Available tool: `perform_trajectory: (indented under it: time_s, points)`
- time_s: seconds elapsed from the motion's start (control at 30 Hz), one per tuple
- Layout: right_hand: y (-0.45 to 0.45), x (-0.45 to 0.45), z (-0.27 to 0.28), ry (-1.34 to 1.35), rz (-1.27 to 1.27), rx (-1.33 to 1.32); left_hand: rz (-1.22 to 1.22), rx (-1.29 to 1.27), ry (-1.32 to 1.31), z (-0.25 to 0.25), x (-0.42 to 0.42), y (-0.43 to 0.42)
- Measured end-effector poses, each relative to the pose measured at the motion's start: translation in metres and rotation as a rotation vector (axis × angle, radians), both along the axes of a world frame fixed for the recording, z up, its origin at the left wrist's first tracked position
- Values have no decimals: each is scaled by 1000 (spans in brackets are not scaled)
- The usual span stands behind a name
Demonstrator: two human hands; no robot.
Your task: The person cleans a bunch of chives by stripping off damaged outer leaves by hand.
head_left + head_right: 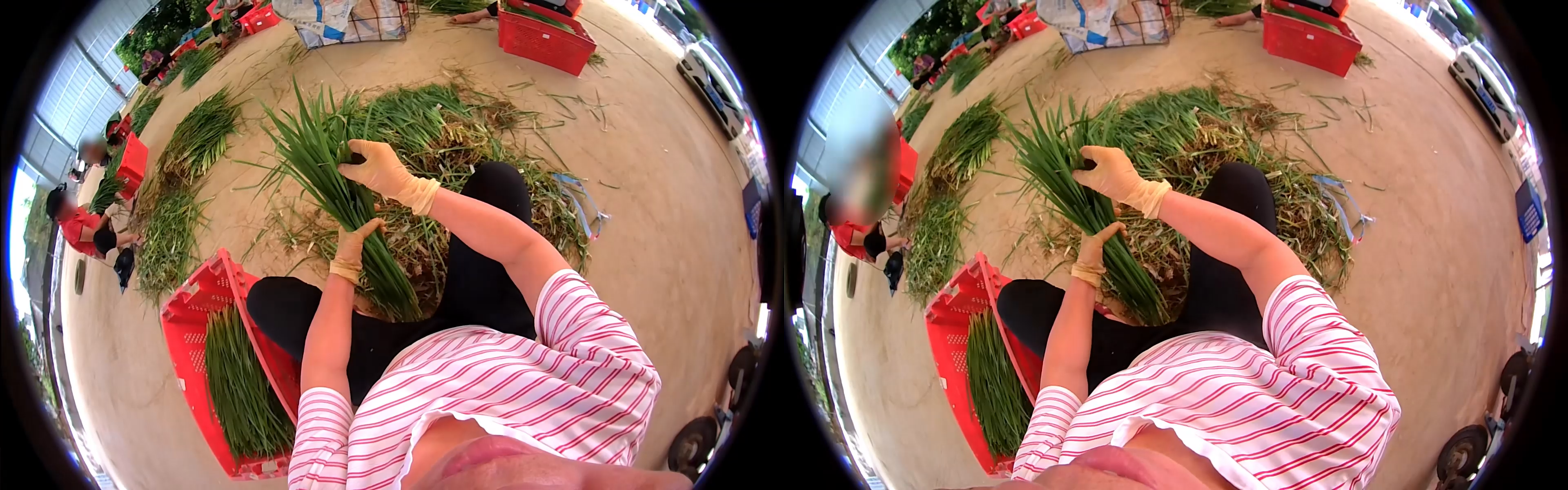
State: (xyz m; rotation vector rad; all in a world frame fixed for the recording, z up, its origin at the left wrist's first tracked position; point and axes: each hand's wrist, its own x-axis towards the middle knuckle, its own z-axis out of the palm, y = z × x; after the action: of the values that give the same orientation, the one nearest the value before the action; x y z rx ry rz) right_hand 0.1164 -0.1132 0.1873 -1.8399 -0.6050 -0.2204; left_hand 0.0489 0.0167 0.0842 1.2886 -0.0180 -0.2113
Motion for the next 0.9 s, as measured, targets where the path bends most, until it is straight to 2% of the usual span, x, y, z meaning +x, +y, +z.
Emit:
perform_trajectory:
  time_s: [0.03,0.07,0.13,0.47,0.6,0.7,0.8,0.9]
  points:
    - [0,1,0,241,153,173,1,-20,-18,-2,1,0]
    - [-1,2,1,241,153,172,4,-40,-36,-4,1,0]
    - [-3,-1,6,428,235,299,0,-57,-7,-1,0,-2]
    - [1,5,-1,432,209,335,-11,-71,31,-6,4,3]
    - [0,-4,6,565,169,358,-27,-70,33,-3,2,1]
    - [3,7,-5,509,160,470,-36,-39,26,2,0,-2]
    - [-11,14,6,521,101,422,-43,-33,32,0,0,-1]
    - [-34,29,23,297,50,663,-17,-60,41,-6,2,0]
